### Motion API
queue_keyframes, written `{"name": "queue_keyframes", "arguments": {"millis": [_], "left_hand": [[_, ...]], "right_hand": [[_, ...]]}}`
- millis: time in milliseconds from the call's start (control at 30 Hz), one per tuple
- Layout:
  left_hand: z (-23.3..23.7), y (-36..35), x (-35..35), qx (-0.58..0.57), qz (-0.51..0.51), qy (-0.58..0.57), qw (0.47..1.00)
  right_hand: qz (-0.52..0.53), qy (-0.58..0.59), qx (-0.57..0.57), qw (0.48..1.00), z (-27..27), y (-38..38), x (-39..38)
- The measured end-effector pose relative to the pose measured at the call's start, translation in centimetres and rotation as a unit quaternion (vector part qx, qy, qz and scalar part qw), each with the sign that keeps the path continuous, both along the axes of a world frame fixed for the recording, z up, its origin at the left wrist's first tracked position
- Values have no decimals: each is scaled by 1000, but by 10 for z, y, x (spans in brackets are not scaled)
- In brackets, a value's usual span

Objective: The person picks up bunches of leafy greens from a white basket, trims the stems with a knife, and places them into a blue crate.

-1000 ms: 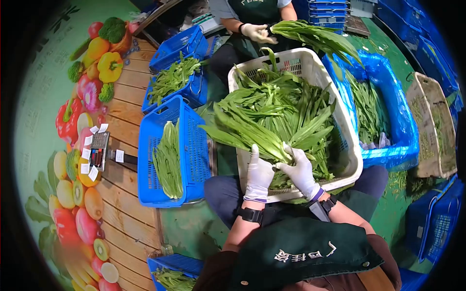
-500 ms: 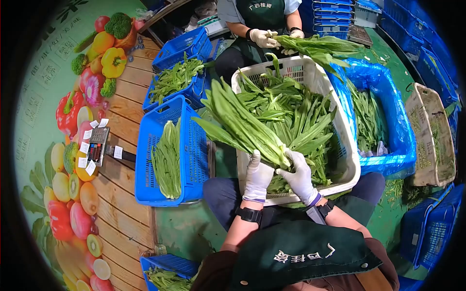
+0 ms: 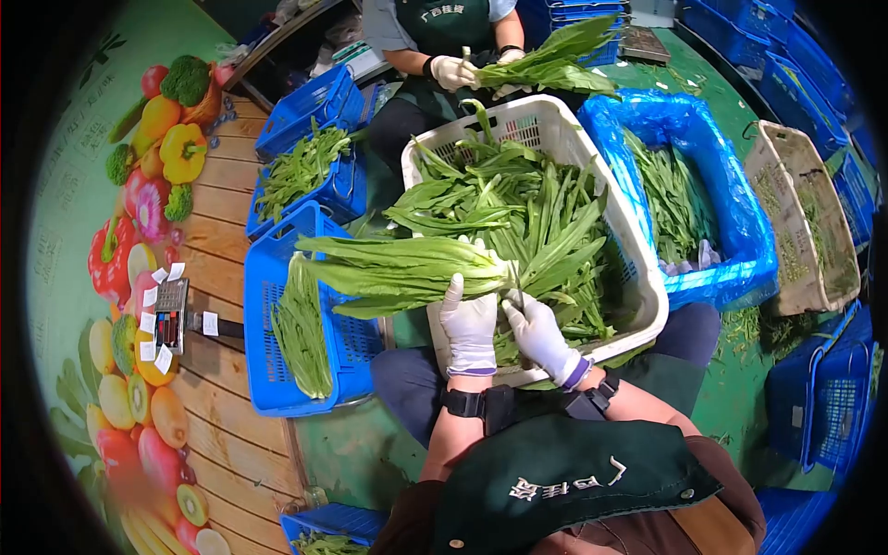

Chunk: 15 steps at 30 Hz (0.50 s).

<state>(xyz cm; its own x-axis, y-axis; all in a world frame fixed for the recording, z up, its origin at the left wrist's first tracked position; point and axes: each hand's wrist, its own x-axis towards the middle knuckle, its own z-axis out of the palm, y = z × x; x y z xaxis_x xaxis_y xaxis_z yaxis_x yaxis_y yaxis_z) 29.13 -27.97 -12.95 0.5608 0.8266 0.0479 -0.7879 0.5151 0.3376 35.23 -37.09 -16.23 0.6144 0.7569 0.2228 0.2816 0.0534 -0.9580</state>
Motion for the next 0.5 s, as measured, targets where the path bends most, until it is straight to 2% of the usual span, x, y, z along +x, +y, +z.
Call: {"name": "queue_keyframes", "arguments": {"millis": [100,300,367,500], "left_hand": [[2,-3,2,-13,-15,-20,1000],[0,-5,7,-49,-2,-33,998],[-2,-5,8,-51,-2,-31,998],[-11,-4,11,-60,3,-47,997]], "right_hand": [[3,17,-37,999,3,6,3],[-43,10,15,999,6,7,3],[-23,30,-38,999,4,8,4],[-30,18,-36,999,-2,11,6]]}}
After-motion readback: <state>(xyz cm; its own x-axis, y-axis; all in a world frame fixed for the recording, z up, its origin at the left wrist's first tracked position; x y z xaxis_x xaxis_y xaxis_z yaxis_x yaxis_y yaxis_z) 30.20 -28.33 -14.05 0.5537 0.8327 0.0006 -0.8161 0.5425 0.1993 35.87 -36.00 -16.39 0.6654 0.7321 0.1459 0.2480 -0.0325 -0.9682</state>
